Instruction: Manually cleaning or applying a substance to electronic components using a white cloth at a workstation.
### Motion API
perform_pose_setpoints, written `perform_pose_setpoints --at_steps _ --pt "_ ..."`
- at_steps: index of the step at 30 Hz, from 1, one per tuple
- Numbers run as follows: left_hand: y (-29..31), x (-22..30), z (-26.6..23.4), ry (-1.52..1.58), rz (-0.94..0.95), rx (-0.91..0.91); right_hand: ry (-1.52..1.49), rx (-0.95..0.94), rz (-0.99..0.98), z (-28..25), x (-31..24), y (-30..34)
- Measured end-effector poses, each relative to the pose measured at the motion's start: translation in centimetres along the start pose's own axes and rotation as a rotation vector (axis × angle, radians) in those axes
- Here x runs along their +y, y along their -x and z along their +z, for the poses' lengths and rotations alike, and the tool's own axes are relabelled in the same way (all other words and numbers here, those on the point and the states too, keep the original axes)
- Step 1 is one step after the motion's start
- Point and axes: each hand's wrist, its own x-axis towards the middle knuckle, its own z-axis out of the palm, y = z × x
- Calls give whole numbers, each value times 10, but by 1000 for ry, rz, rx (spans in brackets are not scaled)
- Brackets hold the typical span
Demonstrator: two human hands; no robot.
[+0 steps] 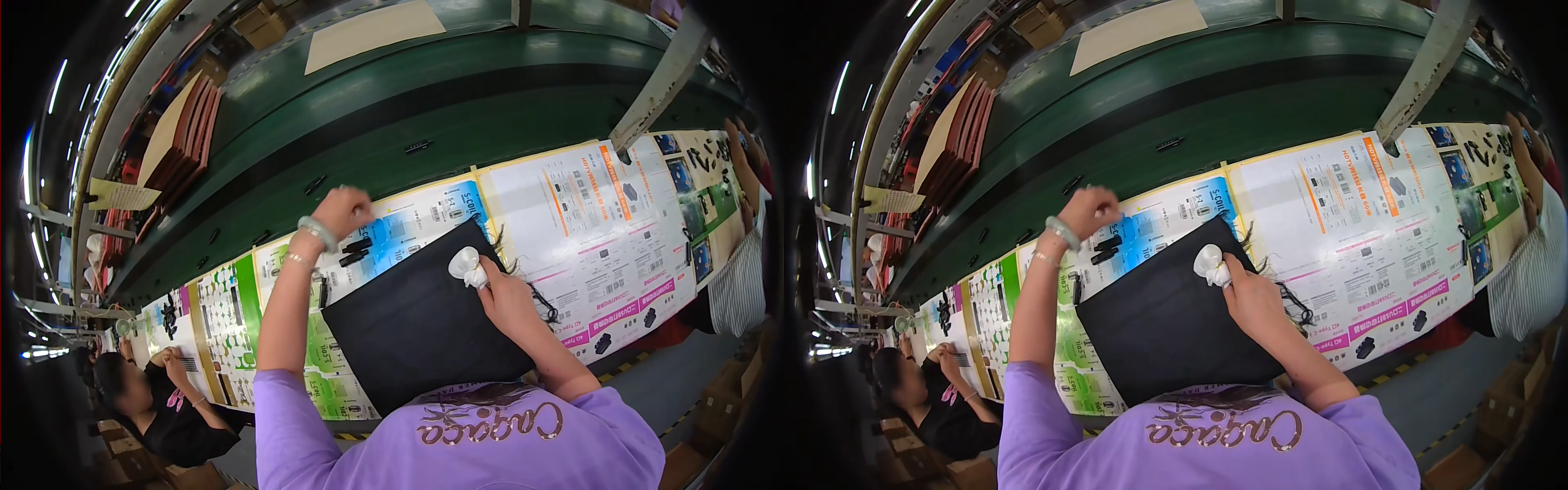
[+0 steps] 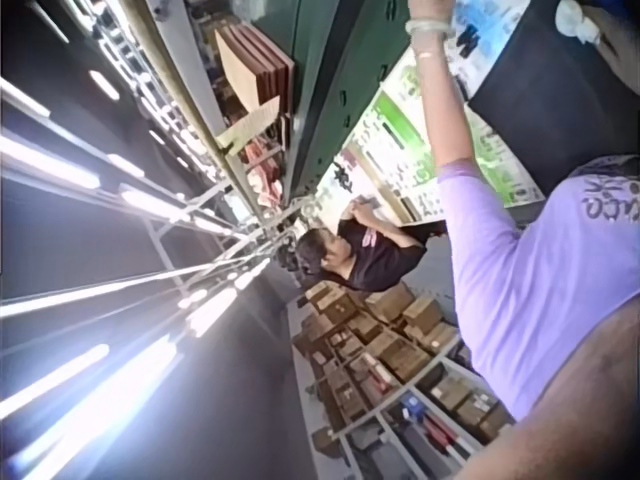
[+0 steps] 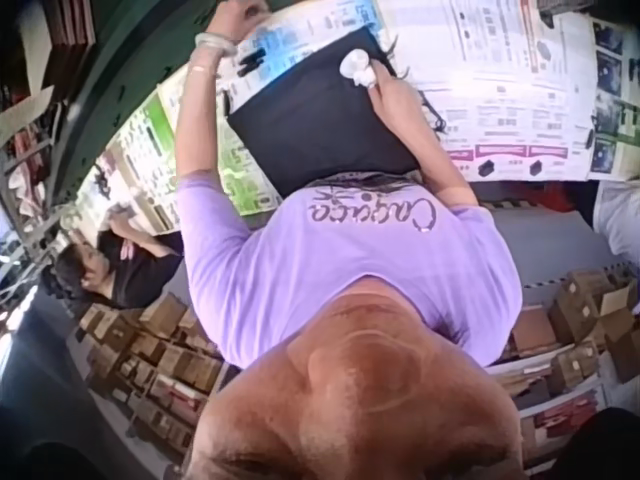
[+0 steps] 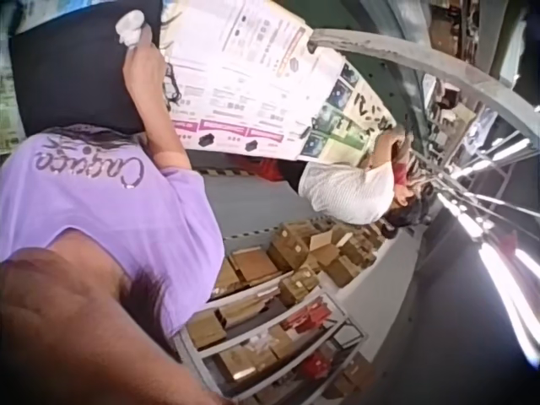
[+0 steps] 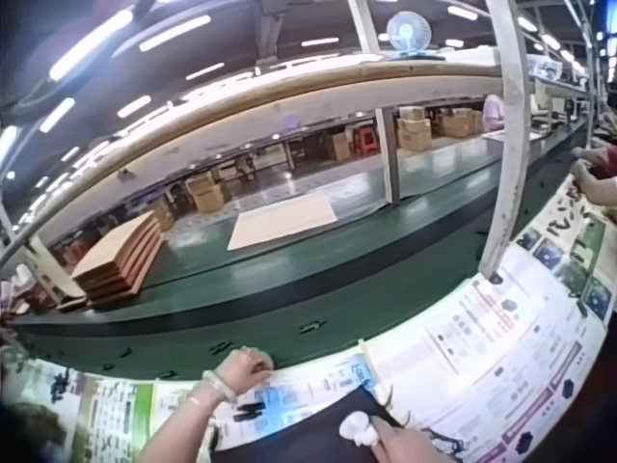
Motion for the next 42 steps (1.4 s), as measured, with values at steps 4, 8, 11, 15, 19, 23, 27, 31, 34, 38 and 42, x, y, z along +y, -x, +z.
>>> perform_pose_setpoints --at_steps 4,8,11,15,19,23,27,31,34,38,42 --pt "-75 8 28 -57 169 481 9 1 -2 -2 -2 1" --pt "-125 -17 62 -43 36 520 17 -22 -15 -3 -9 1" --pt "-119 -14 64 86 -151 519 -47 54 -45 4 -4 1" --pt "-52 49 75 475 -59 431 -122 54 5 1 8 0" --pt "47 100 120 567 -144 375 -280 99 12 0 7 4" --pt "75 113 141 102 -1 676 -231 17 81 -7 -10 8" --pt "83 123 138 282 -11 720 -165 81 -15 -1 -8 10" --pt "80 113 149 366 -29 622 -106 39 -36 -7 -20 8" --pt "79 113 149 393 -63 619 -243 144 -158 -16 -35 7" --pt "80 119 150 405 -59 610 70 -23 15 6 -19 -2" --pt "81 115 153 391 -80 635 -138 88 -140 -10 -35 3"
